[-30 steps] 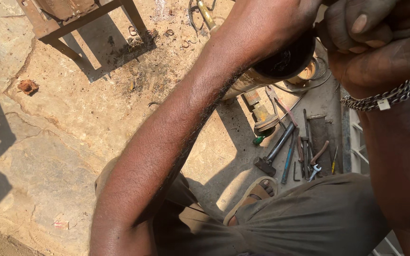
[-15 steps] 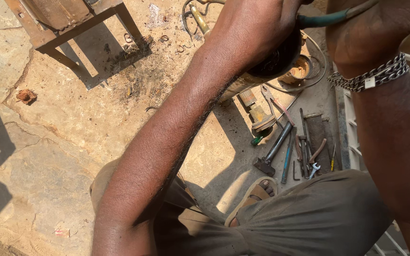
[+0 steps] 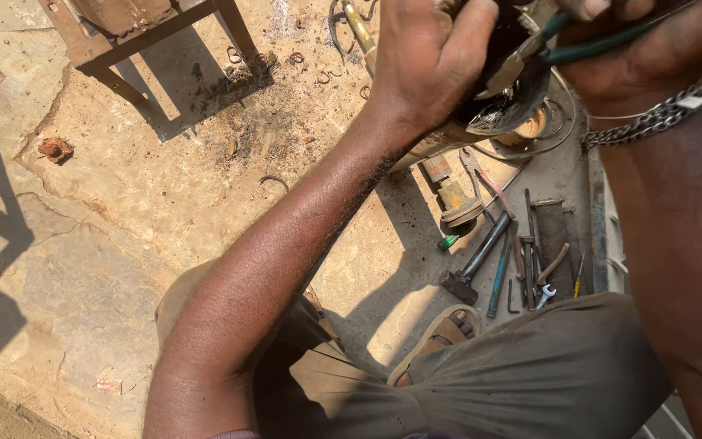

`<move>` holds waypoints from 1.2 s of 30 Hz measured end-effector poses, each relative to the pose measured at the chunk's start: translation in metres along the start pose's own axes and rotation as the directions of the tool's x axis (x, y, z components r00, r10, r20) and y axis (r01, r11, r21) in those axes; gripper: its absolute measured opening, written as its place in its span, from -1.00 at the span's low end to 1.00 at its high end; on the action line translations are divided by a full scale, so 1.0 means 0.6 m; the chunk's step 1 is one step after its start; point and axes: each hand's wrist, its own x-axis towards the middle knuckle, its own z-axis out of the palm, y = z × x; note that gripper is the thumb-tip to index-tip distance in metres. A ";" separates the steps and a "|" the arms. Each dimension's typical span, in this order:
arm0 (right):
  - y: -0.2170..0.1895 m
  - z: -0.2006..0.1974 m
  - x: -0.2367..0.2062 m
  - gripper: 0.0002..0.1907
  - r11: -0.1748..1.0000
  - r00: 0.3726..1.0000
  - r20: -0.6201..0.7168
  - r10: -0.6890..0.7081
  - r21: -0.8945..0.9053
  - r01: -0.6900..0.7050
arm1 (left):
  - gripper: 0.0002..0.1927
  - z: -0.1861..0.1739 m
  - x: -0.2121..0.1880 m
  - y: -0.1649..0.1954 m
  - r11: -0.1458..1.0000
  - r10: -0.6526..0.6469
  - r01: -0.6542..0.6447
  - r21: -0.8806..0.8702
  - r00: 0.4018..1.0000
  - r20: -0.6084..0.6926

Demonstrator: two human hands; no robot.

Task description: The person crouches on a concrete floor and uses pliers to pull and cut wire pieces out of a metal cylinder, dropping the wire into the container and working through the pieces one at a time. They reposition the cylinder and pick through scattered parts on the ground while cutting the wire by hand with the pliers.

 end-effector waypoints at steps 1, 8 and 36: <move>0.006 0.002 -0.001 -0.61 1.000 1.000 -0.002 0.001 0.006 -0.001 | -0.85 -0.002 0.002 0.001 1.000 -0.015 0.011 -0.029 0.994 -0.112; -0.045 -0.015 0.016 -0.64 0.996 0.996 -0.022 0.083 0.042 -0.082 | -0.68 -0.038 0.019 0.031 0.961 0.222 -0.220 0.165 0.975 0.007; -0.033 -0.030 -0.107 -0.71 0.918 0.831 -0.444 0.335 0.351 -0.183 | -0.65 -0.037 0.030 0.084 0.532 -0.019 -0.383 0.755 0.886 0.463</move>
